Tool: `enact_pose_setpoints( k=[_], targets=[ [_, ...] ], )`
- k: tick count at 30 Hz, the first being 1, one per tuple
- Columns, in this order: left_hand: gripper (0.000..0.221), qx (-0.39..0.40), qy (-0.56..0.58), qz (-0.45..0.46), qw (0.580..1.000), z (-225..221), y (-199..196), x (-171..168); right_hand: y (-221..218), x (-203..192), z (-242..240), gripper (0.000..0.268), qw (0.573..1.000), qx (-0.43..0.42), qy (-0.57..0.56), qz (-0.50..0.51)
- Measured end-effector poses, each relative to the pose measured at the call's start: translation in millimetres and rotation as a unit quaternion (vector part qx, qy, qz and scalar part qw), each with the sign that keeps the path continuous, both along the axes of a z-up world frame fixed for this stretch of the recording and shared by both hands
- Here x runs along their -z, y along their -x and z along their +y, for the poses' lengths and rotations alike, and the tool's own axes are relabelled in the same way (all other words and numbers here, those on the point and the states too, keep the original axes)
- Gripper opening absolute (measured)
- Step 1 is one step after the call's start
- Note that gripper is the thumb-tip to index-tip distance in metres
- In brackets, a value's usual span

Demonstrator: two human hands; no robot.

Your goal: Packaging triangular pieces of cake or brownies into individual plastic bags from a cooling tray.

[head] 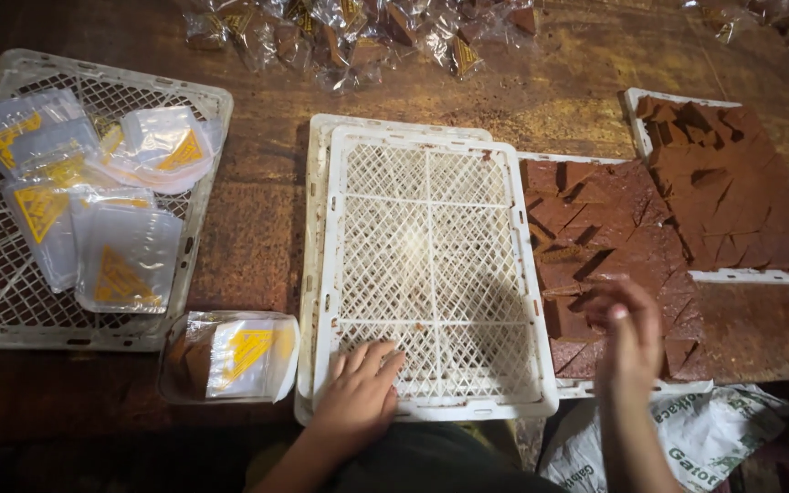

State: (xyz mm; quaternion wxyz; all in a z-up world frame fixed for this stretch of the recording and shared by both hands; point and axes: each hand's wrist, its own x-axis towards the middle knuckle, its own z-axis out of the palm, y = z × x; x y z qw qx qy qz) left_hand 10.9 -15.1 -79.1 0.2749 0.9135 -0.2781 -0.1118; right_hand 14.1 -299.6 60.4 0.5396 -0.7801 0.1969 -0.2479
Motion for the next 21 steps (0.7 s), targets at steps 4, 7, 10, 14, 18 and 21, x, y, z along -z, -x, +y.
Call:
enact_pose_setpoints(
  k=[4,7,10,14,18,21],
  targets=[
    [0.054,-0.049,0.034,-0.127,0.990,6,9,21,19,78,-38,0.057,0.968,-0.091,0.095,0.212],
    [0.069,-0.149,0.035,-0.047,0.987,24,23,18,16,59,-20,0.052,0.914,-0.049,-0.014,0.402],
    [0.082,-0.190,0.080,-0.011,0.979,48,34,36,14,74,-23,0.055,0.887,-0.054,0.001,0.458],
    [0.082,-0.217,0.207,0.045,0.953,65,40,66,10,90,-24,0.042,0.964,-0.001,-0.072,0.257],
    [0.063,-0.300,0.317,0.116,0.892,65,33,10,0,105,-26,0.035,0.972,-0.001,-0.064,0.225],
    [0.061,-0.333,0.289,0.199,0.875,70,23,-44,-21,76,-9,0.042,0.940,-0.009,-0.014,0.340]
  ],
)
